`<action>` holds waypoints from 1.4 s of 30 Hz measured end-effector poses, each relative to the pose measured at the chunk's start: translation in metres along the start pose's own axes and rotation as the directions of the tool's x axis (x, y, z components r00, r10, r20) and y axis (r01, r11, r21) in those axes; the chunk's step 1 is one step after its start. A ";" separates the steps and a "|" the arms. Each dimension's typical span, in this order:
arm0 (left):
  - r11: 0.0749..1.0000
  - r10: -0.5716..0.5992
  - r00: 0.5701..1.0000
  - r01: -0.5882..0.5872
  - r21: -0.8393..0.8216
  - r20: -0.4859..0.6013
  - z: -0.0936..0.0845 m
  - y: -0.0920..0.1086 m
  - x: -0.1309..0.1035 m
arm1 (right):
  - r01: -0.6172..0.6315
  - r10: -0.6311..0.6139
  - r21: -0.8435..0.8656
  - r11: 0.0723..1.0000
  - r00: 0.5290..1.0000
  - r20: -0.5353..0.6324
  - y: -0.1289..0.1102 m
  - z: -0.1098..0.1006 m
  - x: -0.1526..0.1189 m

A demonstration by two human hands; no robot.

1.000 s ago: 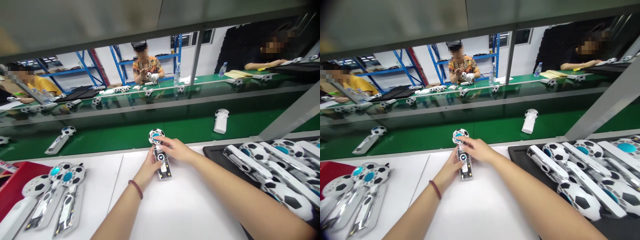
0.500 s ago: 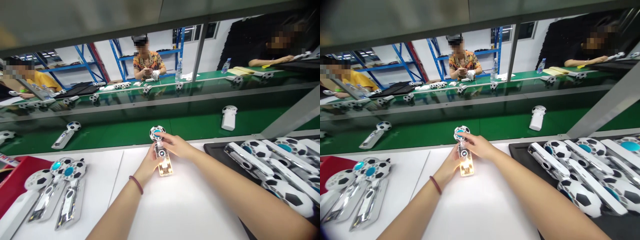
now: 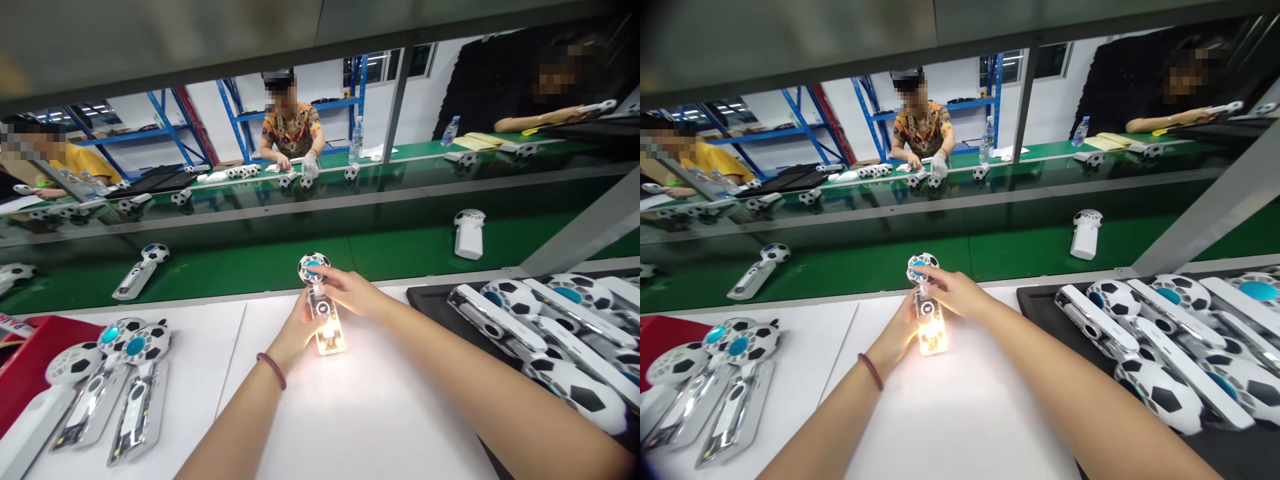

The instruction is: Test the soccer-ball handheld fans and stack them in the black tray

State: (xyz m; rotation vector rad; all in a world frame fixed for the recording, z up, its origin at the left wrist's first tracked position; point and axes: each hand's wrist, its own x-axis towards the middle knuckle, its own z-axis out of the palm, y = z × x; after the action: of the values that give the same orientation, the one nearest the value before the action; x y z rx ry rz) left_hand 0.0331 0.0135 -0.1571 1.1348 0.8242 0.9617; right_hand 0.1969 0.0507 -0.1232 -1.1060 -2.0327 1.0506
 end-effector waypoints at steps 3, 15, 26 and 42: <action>1.000 0.003 1.000 -0.003 -0.005 -0.008 0.000 -0.002 0.001 | -0.004 0.003 0.010 1.000 1.000 0.006 0.001 0.001 0.001; 0.990 0.000 0.998 0.009 -0.143 0.061 -0.007 -0.011 0.003 | 0.002 -0.003 0.052 0.999 1.000 0.017 -0.001 -0.001 0.001; 0.991 -0.016 0.998 0.024 -0.128 0.064 -0.007 -0.008 0.002 | 0.013 -0.013 0.047 0.999 1.000 0.010 -0.001 -0.001 0.001; 0.995 -0.023 0.996 0.032 -0.099 0.089 -0.009 -0.009 0.003 | -0.005 0.003 0.056 0.998 1.000 0.020 -0.001 -0.001 0.001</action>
State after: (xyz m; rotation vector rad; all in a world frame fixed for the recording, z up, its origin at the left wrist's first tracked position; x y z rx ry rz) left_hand 0.0279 0.0181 -0.1685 1.0683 0.7116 0.9140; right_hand 0.1972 0.0516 -0.1217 -1.0754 -2.0050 1.1181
